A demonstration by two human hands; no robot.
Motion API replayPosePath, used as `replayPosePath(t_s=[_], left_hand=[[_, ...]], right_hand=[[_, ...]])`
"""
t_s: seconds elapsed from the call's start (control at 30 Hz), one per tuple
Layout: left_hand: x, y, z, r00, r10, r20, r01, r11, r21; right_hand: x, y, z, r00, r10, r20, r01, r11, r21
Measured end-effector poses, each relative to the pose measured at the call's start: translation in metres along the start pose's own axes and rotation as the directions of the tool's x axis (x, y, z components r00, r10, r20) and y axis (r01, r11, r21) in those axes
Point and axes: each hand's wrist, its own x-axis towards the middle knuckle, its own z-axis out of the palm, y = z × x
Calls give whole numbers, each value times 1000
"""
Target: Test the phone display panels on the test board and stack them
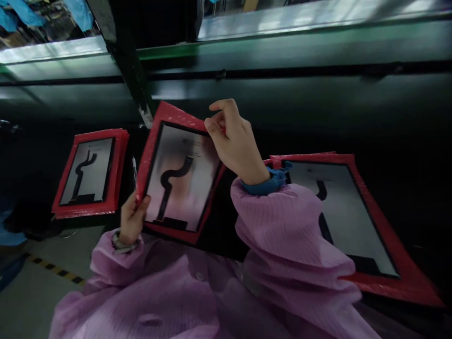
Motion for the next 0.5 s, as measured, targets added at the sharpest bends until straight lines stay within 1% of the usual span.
replayPosePath(t_s=[0.03, 0.1, 0.13, 0.2, 0.27, 0.33, 0.4, 0.43, 0.47, 0.5], left_hand=[[7, -4, -19, 998, -41, -51, 41, 999, 0], [23, -10, -60, 973, -121, -196, 123, 992, -3], [32, -11, -80, 962, -129, -239, 132, 991, -4], [50, -8, -117, 949, -140, -281, 145, 989, -3], [66, -3, -148, 943, -169, -287, 180, 984, 11], [79, 1, -173, 937, -230, -264, 251, 967, 50], [88, 1, -191, 928, -275, -253, 304, 949, 85], [90, 0, -198, 927, -267, -264, 312, 938, 149], [91, -1, -203, 930, -223, -294, 300, 920, 252], [90, -2, -206, 941, -136, -309, 253, 890, 379]], right_hand=[[1, 2, 6, 1000, 4, -18, -4, 1000, 7], [2, 7, 23, 998, 42, -40, -42, 999, -7], [2, 9, 34, 997, 73, -37, -74, 997, -29], [-1, 13, 59, 989, 144, 21, -141, 984, -106], [-8, 16, 82, 972, 193, 137, -166, 969, -185], [-15, 19, 99, 956, 186, 229, -136, 966, -218], [-20, 23, 108, 951, 155, 269, -97, 971, -220], [-22, 25, 110, 951, 141, 275, -80, 972, -219], [-23, 27, 111, 950, 127, 285, -63, 973, -222], [-23, 28, 111, 949, 114, 293, -47, 973, -226]])
